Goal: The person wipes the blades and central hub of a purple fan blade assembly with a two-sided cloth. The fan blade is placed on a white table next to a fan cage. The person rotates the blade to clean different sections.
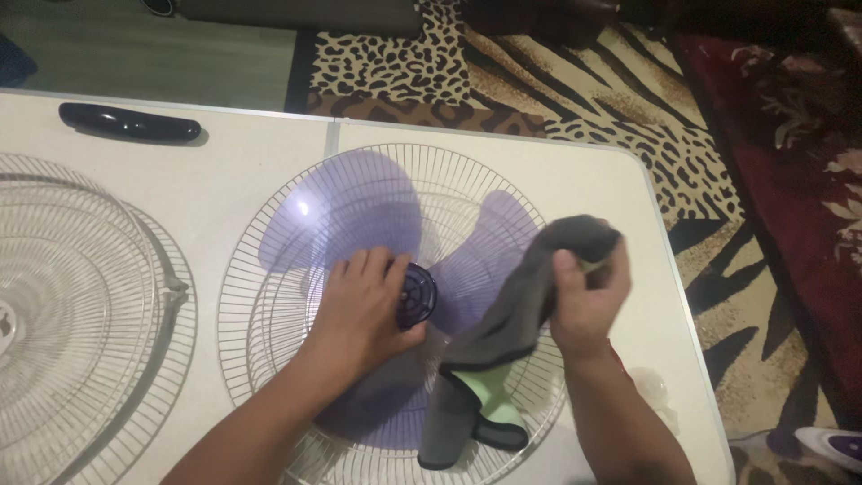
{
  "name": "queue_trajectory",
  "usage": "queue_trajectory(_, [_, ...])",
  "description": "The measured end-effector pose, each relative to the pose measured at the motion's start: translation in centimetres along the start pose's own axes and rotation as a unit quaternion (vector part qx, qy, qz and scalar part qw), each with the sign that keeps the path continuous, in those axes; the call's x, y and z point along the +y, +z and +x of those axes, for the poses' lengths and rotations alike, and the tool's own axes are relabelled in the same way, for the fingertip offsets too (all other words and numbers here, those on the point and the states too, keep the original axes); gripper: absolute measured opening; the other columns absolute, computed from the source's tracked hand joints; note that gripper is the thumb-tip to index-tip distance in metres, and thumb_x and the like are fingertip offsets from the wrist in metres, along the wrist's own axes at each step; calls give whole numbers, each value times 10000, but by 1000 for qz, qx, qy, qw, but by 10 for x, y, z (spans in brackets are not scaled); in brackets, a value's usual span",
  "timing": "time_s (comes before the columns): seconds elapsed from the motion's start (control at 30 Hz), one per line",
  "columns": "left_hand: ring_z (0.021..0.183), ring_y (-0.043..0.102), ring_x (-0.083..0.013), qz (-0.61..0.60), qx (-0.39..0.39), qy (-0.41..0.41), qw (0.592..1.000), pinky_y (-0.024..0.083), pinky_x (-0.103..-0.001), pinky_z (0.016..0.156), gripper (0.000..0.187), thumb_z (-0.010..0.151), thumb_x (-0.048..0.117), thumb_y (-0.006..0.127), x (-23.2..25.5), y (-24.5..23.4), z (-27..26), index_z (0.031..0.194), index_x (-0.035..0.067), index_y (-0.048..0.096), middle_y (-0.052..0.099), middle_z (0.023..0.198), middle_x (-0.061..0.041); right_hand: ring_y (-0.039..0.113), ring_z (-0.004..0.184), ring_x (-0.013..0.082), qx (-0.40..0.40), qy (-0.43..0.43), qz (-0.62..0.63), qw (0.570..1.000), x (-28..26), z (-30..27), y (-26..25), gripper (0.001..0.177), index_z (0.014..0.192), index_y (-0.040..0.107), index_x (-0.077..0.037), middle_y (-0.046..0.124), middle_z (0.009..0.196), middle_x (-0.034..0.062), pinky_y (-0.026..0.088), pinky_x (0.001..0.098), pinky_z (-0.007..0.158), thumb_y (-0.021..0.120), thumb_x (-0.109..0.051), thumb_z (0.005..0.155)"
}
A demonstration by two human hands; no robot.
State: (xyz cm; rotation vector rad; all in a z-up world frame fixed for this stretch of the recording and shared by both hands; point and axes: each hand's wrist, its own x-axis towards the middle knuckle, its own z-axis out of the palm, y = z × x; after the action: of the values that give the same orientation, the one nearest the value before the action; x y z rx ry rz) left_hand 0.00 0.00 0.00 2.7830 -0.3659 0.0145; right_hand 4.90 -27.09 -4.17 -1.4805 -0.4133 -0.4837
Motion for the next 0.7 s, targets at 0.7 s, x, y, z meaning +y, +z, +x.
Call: queue_trajectory(0.7, [1303,411,-394,-69,-13,161,984,310,-581,1069,850,570,153,819,-6,14,-8,1356,28,521,475,1362,-197,664,932,264,-104,173,322,925,-101,41,-106,285,1189,606,-102,659,962,133,589,408,725,651,-327,1021])
